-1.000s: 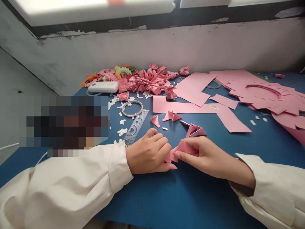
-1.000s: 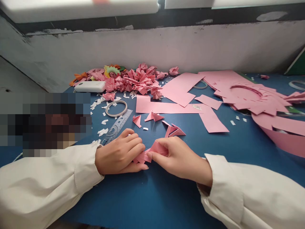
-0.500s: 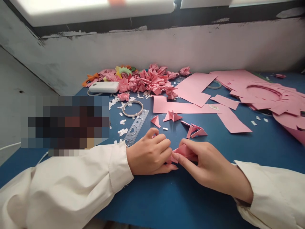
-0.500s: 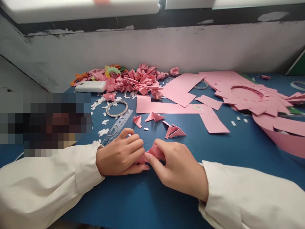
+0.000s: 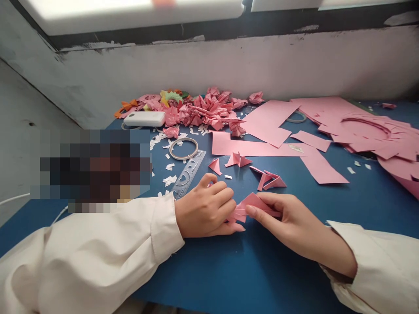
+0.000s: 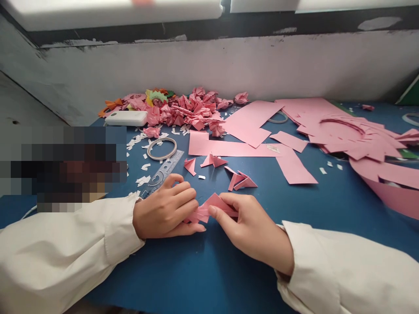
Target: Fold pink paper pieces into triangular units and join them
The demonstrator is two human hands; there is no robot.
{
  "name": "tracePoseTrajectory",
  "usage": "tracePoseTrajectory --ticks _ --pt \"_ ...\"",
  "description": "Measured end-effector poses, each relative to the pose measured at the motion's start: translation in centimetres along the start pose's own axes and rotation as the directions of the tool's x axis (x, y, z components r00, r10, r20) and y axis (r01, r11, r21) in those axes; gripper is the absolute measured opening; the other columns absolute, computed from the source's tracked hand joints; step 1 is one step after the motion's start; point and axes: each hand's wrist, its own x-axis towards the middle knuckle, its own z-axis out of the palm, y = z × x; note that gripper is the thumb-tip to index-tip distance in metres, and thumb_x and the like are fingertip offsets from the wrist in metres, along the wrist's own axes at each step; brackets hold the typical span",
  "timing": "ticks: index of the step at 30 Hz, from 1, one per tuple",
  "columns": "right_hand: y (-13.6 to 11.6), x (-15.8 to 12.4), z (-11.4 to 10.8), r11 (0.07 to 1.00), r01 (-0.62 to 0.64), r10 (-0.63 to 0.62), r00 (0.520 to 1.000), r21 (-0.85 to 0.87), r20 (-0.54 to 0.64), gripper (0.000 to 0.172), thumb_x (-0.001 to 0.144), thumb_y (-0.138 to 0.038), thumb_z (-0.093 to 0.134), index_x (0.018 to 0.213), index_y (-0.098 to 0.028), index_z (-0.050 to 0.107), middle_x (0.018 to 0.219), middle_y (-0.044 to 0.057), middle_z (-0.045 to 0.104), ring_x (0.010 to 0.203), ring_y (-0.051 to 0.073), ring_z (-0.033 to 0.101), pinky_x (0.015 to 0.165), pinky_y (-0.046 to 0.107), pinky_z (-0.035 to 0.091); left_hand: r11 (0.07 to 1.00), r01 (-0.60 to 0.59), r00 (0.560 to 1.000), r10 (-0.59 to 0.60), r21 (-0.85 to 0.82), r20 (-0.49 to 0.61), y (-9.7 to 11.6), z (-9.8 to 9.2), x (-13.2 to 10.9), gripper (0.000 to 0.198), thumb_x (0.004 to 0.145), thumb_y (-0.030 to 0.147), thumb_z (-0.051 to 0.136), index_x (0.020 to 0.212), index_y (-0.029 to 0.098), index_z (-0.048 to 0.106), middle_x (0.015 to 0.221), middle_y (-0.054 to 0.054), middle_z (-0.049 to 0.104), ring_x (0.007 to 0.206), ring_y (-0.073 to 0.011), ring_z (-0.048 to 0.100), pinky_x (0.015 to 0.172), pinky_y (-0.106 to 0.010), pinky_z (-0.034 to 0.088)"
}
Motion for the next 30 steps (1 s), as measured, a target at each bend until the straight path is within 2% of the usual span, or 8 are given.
tracePoseTrajectory --ticks 6,13,19,23,27,30 --pt "0.0 -0.1 0.2 0.999 -0.015 0.015 1.000 0.037 -0.013 0.052 0.094 -0.063 0.049 0.063 -0.026 0.030 0.059 -0.006 0.027 0.053 0.011 0.023 0.044 0.028 0.022 0.999 0.038 0.999 -0.038 0.018 -0.001 0.2 0.0 0.1 0.065 0.116 0.045 0.024 0.069 0.018 0.060 0.066 -0.001 0.056 0.066 -0.0192 0.047 0.081 -0.035 0.038" --pt "-0.1 -0.2 0.2 0.996 -0.028 0.026 0.999 0.084 0.025 0.060 0.092 -0.074 0.051 0.062 -0.025 0.032 0.060 -0.004 0.029 0.054 0.011 0.027 0.044 0.028 0.025 0.999 0.045 0.999 -0.045 0.014 0.009 0.2 0.1 -0.1 0.064 0.117 0.043 0.023 0.071 0.018 0.060 0.066 -0.001 0.057 0.066 -0.0193 0.048 0.081 -0.035 0.037" --pt "-0.5 0.0 0.4 0.989 -0.038 0.033 0.999 0.143 0.041 0.061 0.090 -0.077 0.056 0.064 -0.023 0.050 0.058 -0.003 0.039 0.054 0.012 0.031 0.046 0.027 0.029 0.999 0.036 0.999 -0.036 0.005 -0.004 0.3 -0.1 0.0 0.065 0.117 0.043 0.021 0.071 0.018 0.060 0.065 -0.001 0.058 0.066 -0.0190 0.048 0.080 -0.035 0.037" --pt "-0.6 0.2 0.6 0.977 -0.063 0.048 0.996 0.204 0.078 0.062 0.085 -0.081 0.060 0.068 -0.022 0.060 0.060 -0.001 0.051 0.054 0.012 0.038 0.047 0.027 0.033 0.999 0.041 0.999 -0.041 0.003 -0.009 0.5 -0.4 0.3 0.060 0.116 0.043 0.029 0.072 0.018 0.061 0.066 0.000 0.059 0.066 -0.0188 0.048 0.082 -0.036 0.037" --pt "-0.7 0.1 0.8 0.965 -0.076 0.062 0.996 0.250 0.061 0.066 0.084 -0.083 0.059 0.058 -0.023 0.045 0.056 -0.003 0.043 0.052 0.011 0.034 0.047 0.028 0.030 0.998 0.056 0.998 -0.056 0.005 -0.012 0.9 -0.5 0.4 0.060 0.116 0.042 0.028 0.073 0.017 0.062 0.067 -0.001 0.058 0.067 -0.0194 0.048 0.083 -0.037 0.036" --pt "-0.7 0.1 0.8 0.960 -0.083 0.076 0.996 0.268 0.037 0.068 0.084 -0.084 0.058 0.057 -0.024 0.040 0.055 -0.003 0.042 0.052 0.011 0.036 0.049 0.028 0.032 0.998 0.063 0.998 -0.063 0.010 -0.008 1.1 -0.5 0.4 0.062 0.116 0.045 0.026 0.076 0.016 0.063 0.069 -0.002 0.059 0.069 -0.0208 0.050 0.083 -0.038 0.035"
